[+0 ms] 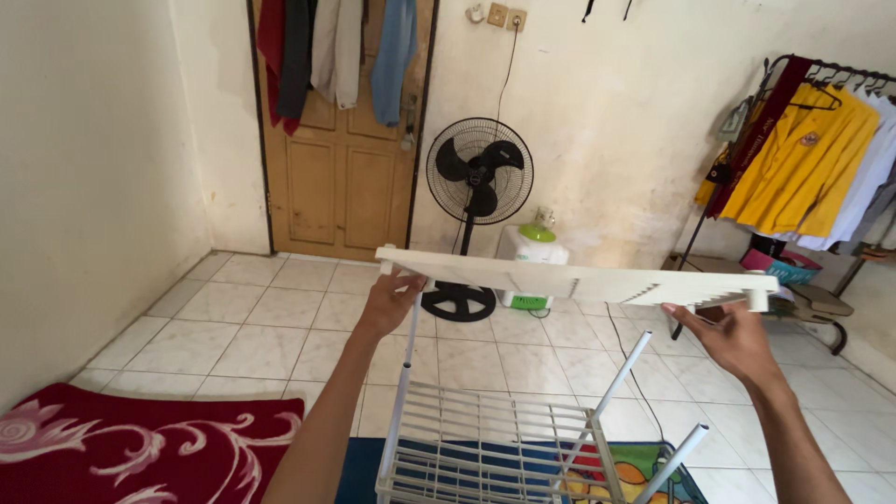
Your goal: The person takes apart a white wire storage rack on the floor, lifting off the top shelf, detaching white support poles, and setting shelves aside on the rug. They then fit the poles back into the shelf frames and press the rack together, reassembling it.
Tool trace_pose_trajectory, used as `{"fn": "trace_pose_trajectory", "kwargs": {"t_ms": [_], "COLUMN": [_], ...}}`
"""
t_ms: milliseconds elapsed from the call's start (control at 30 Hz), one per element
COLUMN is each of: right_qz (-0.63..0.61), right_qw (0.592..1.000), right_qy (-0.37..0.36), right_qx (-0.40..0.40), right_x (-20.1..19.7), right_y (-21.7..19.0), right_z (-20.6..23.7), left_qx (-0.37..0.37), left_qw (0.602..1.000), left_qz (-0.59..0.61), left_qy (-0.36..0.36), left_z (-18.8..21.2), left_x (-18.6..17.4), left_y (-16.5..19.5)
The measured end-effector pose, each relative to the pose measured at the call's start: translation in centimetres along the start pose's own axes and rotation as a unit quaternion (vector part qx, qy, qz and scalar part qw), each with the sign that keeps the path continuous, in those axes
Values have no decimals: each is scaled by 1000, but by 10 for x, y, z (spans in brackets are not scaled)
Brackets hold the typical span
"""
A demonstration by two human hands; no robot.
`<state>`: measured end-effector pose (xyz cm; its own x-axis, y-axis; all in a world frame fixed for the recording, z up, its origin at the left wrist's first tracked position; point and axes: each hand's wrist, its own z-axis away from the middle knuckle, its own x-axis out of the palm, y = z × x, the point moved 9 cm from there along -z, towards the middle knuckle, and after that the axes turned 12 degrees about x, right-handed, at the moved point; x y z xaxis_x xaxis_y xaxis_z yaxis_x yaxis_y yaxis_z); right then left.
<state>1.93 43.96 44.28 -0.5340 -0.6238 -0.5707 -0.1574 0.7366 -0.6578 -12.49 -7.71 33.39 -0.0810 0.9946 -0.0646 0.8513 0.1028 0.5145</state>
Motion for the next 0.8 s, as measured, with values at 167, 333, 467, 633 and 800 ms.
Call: {"fn": "trace_pose_trajectory", "kwargs": {"t_ms": [167,333,467,633,800], "right_qz": [-50,48,47,34,42], "right_qw": [999,998,999,999,999], "right_qy": [-15,-13,-18,-10,-23], "right_qx": [0,35,-7,-18,-5], "right_x": [11,12,14,20,39], "right_y": [-3,8,1,4,40], "right_z": [-5,-9,-10,-11,-28], "left_qx": [-119,-108,-145,-119,-72], "left_qw": [992,993,983,983,987], "left_qz": [-38,40,97,127,124], "left_qy": [1,31,59,65,77], "left_z": [3,4,8,10,13], "left_x": [-5,-8,-9,-9,-11], "left_y": [-11,-18,-32,-30,-30]}}
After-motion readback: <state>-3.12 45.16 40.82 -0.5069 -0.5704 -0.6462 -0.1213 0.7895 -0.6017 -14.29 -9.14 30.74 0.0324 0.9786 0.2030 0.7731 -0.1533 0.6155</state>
